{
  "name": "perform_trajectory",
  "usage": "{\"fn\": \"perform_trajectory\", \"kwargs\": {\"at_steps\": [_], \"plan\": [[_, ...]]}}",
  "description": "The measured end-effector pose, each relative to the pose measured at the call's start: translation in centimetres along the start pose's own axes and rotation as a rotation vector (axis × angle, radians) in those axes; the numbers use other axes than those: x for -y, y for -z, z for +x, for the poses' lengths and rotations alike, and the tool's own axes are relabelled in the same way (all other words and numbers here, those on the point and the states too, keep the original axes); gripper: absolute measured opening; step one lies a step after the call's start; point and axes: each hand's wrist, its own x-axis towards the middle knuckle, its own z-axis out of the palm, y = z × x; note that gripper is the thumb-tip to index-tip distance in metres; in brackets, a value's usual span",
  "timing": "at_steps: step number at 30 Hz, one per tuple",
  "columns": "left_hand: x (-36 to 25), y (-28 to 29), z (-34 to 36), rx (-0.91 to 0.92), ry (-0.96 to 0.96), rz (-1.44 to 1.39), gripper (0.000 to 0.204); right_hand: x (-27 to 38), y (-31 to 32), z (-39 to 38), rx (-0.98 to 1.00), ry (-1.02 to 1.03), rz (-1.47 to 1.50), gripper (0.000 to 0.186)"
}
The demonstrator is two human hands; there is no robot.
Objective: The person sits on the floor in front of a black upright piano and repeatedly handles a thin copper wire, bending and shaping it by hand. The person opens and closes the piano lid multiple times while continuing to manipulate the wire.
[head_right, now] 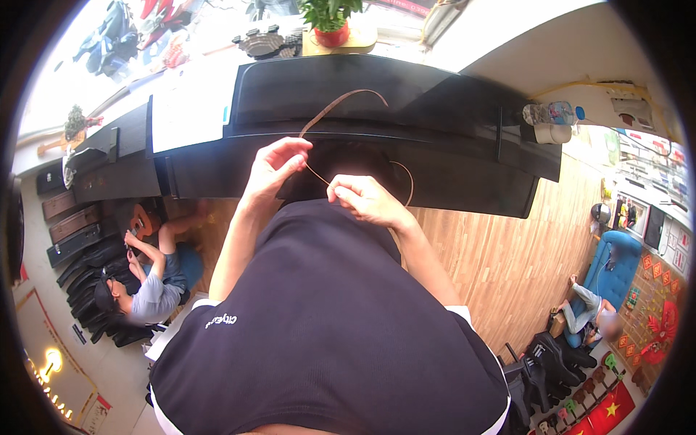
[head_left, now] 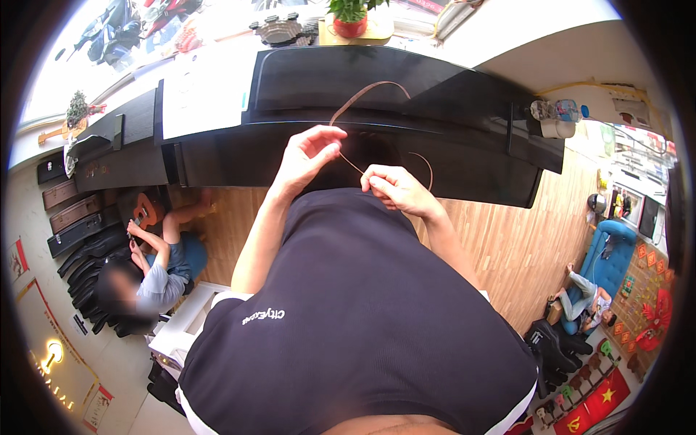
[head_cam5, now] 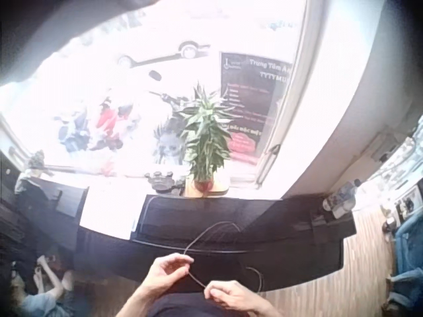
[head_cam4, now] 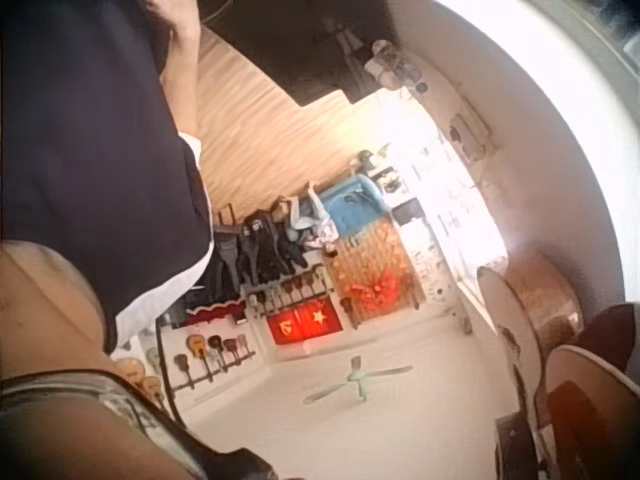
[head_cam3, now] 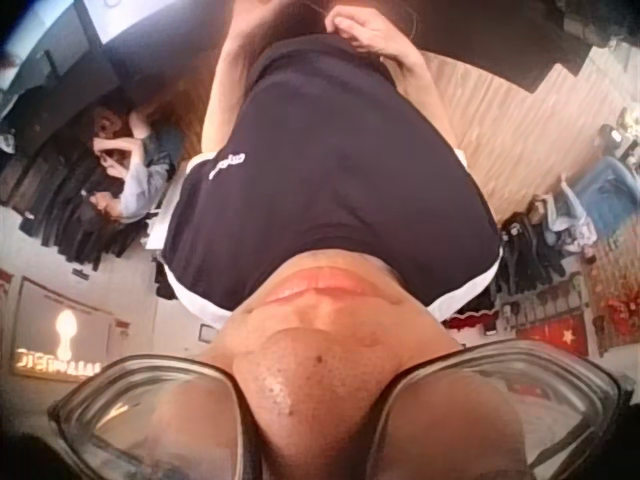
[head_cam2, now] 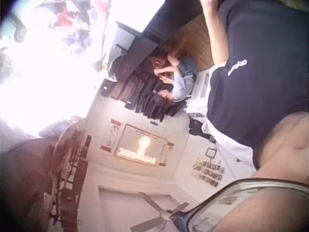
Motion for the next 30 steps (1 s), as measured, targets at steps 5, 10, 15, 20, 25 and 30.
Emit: {"fn": "perform_trajectory", "kwargs": {"at_steps": [5, 10, 15, 20, 25, 30], "plan": [[-2.6, 5.9, -1.3, -0.140, -0.254, 0.242, 0.026, -2.8, -2.1, 2.7, -0.029, 0.009, -0.042, 0.026], [-4.4, 11.4, 1.0, -0.326, -0.264, 0.238, 0.025, -9.1, -2.7, 4.8, -0.195, 0.065, -0.076, 0.026], [-8.7, 15.3, 9.0, -0.211, -0.161, 0.725, 0.033, -12.4, -4.9, 6.0, -0.393, 0.179, -0.376, 0.025], [-5.8, 18.7, 23.2, -0.089, -0.414, 0.847, 0.031, -12.1, -8.1, 9.2, -0.471, 0.257, -0.331, 0.021], [-2.8, 18.9, 33.0, 0.119, -0.318, 0.916, 0.033, -13.6, -8.4, 13.2, -0.513, 0.409, -0.130, 0.019], [0.2, 17.1, 35.2, 0.195, -0.335, 1.025, 0.033, -16.2, -7.1, 14.4, -0.658, 0.294, -0.199, 0.021]]}}
